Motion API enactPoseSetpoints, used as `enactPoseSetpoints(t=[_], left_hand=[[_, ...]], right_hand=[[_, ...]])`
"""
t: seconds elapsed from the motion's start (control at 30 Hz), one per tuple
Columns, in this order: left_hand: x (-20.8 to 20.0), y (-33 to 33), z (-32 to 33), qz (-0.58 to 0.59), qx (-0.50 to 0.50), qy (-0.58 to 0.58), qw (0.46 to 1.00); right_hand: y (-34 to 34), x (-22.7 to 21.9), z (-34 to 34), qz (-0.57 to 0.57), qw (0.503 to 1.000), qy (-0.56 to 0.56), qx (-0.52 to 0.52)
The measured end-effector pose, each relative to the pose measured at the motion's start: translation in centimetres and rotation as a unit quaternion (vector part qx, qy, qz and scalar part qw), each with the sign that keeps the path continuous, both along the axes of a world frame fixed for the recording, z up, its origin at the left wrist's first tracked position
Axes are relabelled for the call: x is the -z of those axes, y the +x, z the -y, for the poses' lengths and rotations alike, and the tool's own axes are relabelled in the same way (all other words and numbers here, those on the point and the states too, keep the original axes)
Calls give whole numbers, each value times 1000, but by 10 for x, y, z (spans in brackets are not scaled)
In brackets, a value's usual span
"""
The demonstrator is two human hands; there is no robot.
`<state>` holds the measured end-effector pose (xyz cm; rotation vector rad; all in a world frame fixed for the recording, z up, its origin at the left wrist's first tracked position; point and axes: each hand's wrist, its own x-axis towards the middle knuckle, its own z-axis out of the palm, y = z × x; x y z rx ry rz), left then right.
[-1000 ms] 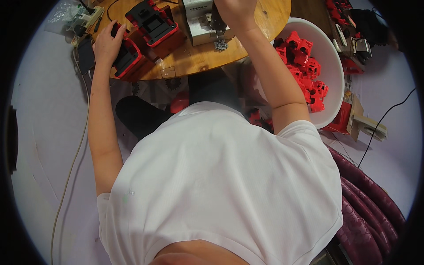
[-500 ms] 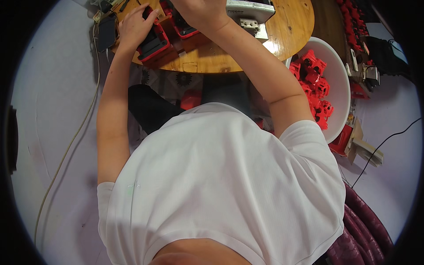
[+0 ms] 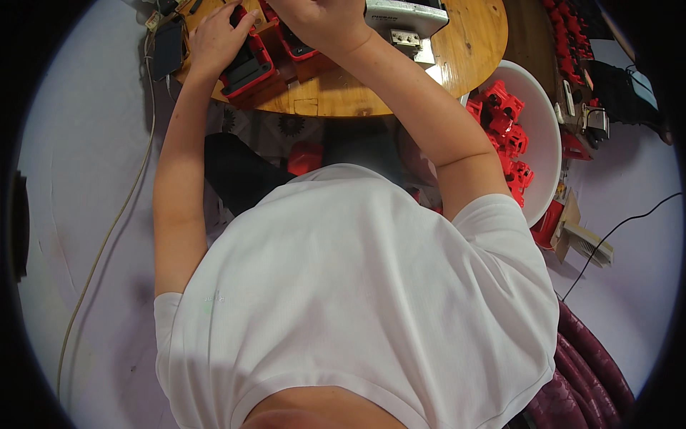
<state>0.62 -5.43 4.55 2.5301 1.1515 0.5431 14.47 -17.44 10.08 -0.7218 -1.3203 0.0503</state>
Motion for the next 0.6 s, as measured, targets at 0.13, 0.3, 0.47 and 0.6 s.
enactPoseSetpoints(t=[0.13, 0.3, 0.47, 0.6], left_hand=[[14, 4, -7, 0, 5, 22, 1000], [45, -1, -38, -6, 29, 143, 989], [56, -2, -46, -10, 30, 142, 989], [50, 0, -42, -38, 18, 109, 993]], right_hand=[[-6, 5, -3, 15, 1000, 12, -8], [3, -1, -4, -28, 997, -15, -64], [42, -29, 45, -85, 995, -39, 37], [82, -4, 76, -39, 973, -91, 210]])
